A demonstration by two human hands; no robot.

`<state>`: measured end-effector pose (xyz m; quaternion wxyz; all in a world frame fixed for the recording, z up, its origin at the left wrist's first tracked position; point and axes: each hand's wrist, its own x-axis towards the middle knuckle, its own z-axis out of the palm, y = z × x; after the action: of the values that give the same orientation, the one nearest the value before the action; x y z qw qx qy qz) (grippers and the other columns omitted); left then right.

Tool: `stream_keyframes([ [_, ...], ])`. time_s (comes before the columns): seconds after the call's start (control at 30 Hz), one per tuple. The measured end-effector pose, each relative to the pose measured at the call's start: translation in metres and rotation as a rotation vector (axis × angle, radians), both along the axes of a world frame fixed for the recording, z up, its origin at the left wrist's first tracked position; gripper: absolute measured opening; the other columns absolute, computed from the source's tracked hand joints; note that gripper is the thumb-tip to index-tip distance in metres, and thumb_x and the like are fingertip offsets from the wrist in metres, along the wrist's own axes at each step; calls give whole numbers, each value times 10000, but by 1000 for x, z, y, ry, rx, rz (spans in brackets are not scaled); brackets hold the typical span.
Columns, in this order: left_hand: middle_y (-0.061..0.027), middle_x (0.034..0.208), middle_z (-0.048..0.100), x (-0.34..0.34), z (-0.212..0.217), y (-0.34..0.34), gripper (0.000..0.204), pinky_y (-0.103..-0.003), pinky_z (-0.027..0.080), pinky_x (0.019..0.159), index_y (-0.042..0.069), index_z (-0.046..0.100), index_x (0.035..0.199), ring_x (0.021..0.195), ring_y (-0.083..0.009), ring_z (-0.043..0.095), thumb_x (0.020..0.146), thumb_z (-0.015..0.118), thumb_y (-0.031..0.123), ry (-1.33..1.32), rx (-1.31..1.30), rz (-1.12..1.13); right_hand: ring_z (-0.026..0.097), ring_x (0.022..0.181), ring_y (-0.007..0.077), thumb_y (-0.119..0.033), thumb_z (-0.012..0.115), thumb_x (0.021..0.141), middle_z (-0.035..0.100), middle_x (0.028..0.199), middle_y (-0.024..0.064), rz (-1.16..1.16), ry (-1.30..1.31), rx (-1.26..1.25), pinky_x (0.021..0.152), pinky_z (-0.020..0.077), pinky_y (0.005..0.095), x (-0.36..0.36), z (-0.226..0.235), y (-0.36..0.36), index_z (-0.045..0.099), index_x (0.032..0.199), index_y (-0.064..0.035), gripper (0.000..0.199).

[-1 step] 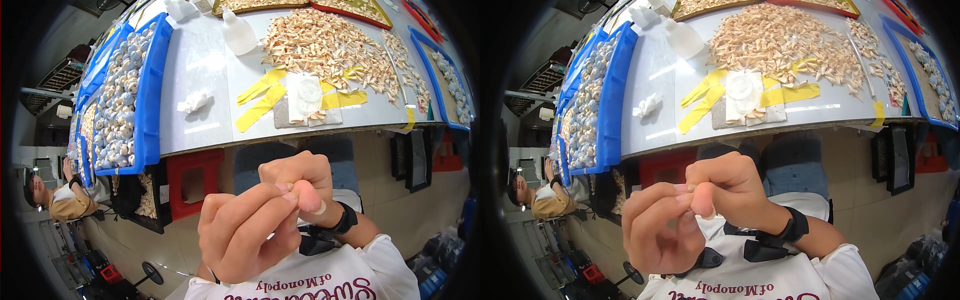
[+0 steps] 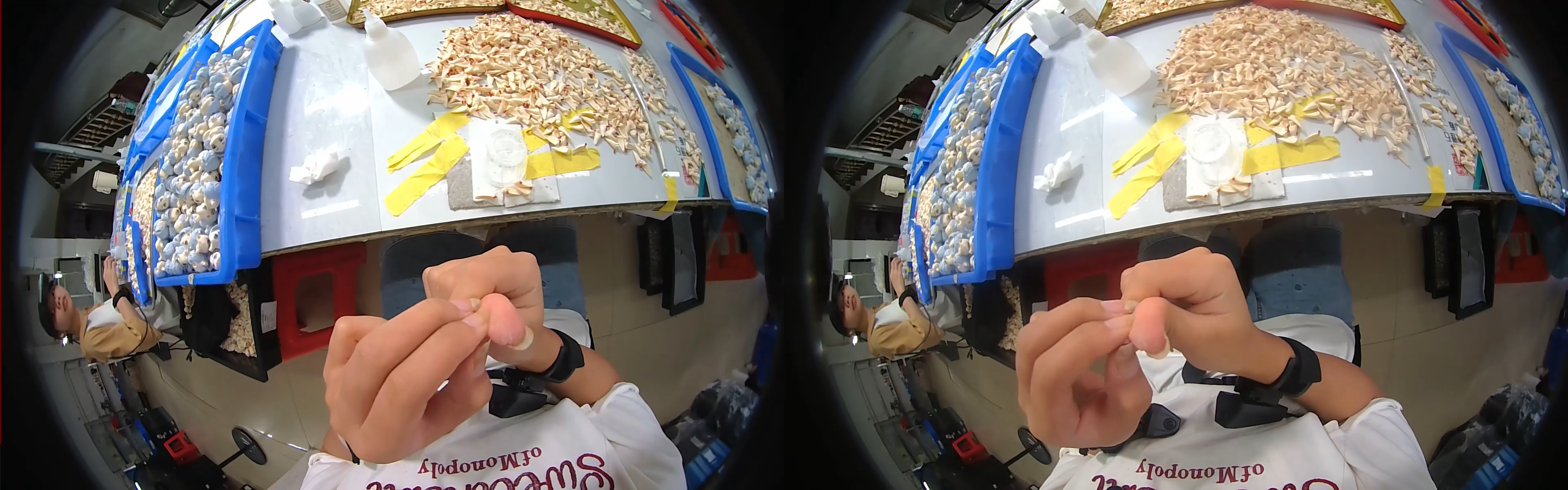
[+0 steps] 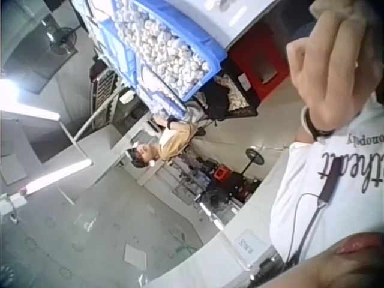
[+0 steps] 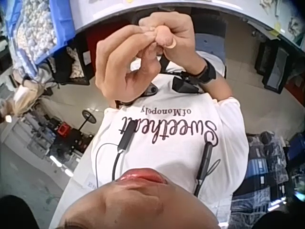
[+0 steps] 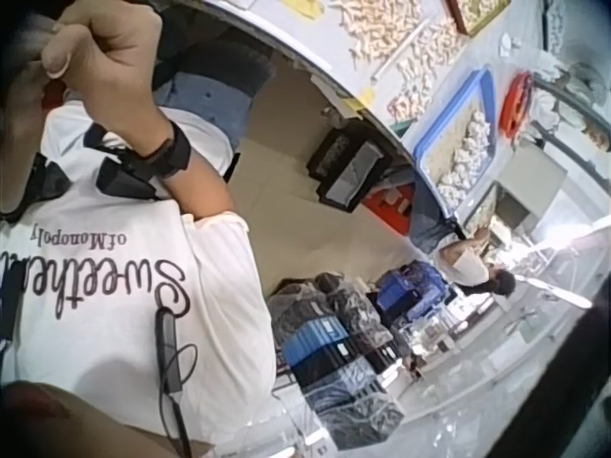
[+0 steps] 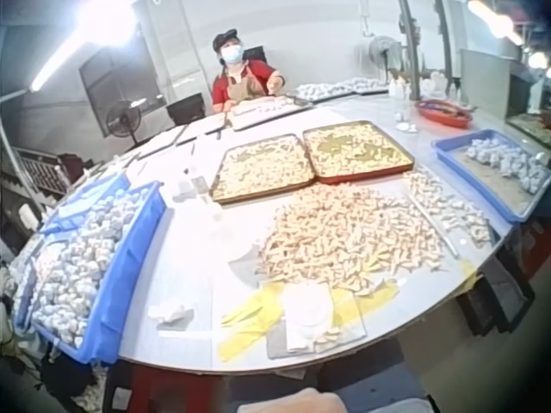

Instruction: Assembling small plastic doll head and hair components at a factory workbench.

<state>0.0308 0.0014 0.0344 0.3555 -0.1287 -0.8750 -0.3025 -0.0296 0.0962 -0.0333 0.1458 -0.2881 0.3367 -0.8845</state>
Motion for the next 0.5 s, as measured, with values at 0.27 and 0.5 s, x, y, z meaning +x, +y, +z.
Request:
stream_keyframes([
  [0.27, -48, 876, 655, 2, 0, -2, 324, -216, 345, 509, 40, 642, 913, 680, -93, 573, 600, 633, -41, -22, 30, 0, 400, 482, 52, -179, 613, 829, 467, 536, 9, -1, 7, 37, 428, 296, 200, -1, 2, -2, 520, 654, 7, 272],
  [0.5, -61, 871, 638, -6, 6, 8, 276, -243, 401, 569, 41, 636, 891, 709, -161, 590, 630, 628, -49, -100, 143, 7, 439, 477, 100, -265, 599, 838, 471, 547, 43, -116, 73, 186, 442, 338, 231, -9, 11, 10, 527, 658, -5, 324],
])
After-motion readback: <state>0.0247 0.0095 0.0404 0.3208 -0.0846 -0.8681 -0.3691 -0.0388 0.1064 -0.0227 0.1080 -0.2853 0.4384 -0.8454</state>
